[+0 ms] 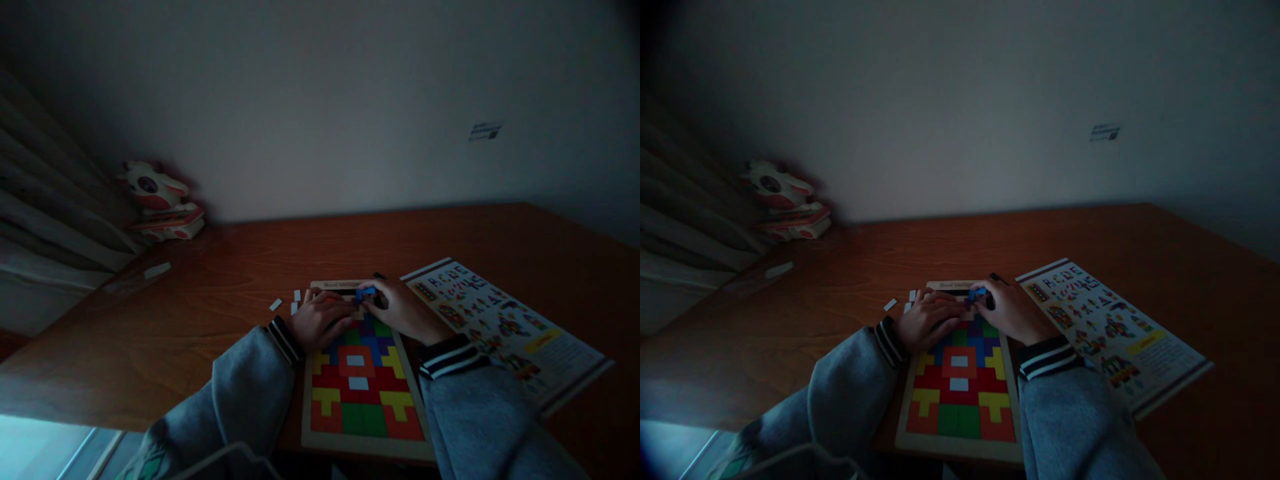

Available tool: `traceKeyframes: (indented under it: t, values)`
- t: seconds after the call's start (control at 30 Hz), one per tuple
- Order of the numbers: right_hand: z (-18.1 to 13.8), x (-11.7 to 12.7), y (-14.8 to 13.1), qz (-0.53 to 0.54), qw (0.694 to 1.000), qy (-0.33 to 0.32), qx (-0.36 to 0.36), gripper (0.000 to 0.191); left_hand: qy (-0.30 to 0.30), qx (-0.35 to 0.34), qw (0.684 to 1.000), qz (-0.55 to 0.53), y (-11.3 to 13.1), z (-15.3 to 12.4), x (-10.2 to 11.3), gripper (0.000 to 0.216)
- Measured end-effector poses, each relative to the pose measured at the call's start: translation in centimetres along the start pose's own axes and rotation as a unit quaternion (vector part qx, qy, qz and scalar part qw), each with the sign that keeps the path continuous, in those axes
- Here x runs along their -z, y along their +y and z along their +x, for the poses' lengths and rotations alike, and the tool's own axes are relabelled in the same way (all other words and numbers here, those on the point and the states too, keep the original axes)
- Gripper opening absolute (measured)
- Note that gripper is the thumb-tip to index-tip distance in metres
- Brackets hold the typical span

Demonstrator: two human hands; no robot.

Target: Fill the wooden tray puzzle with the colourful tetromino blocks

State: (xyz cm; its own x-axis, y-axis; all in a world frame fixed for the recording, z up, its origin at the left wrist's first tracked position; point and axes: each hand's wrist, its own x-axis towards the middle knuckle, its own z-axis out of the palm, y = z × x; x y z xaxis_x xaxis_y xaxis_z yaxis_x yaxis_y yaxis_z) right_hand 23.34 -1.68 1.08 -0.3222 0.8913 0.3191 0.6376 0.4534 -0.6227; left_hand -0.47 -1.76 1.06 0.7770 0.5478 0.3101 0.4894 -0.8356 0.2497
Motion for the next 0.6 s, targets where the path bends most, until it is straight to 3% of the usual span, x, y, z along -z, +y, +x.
traceKeyframes:
  t: [0.27,0.6]
  values:
    - [-0.11,0.36,-0.68,-0.002,0.999,-0.031,-0.021,0.018,-0.015,-0.045,0.999,-0.009,0.04,-0.02,-0.02,0.035]
    - [0.16,-0.18,-0.32,-0.015,1.0,0.011,0.009,0.024,-0.015,-0.04,0.999,0.017,-0.07,0.09,-0.16,0.037]
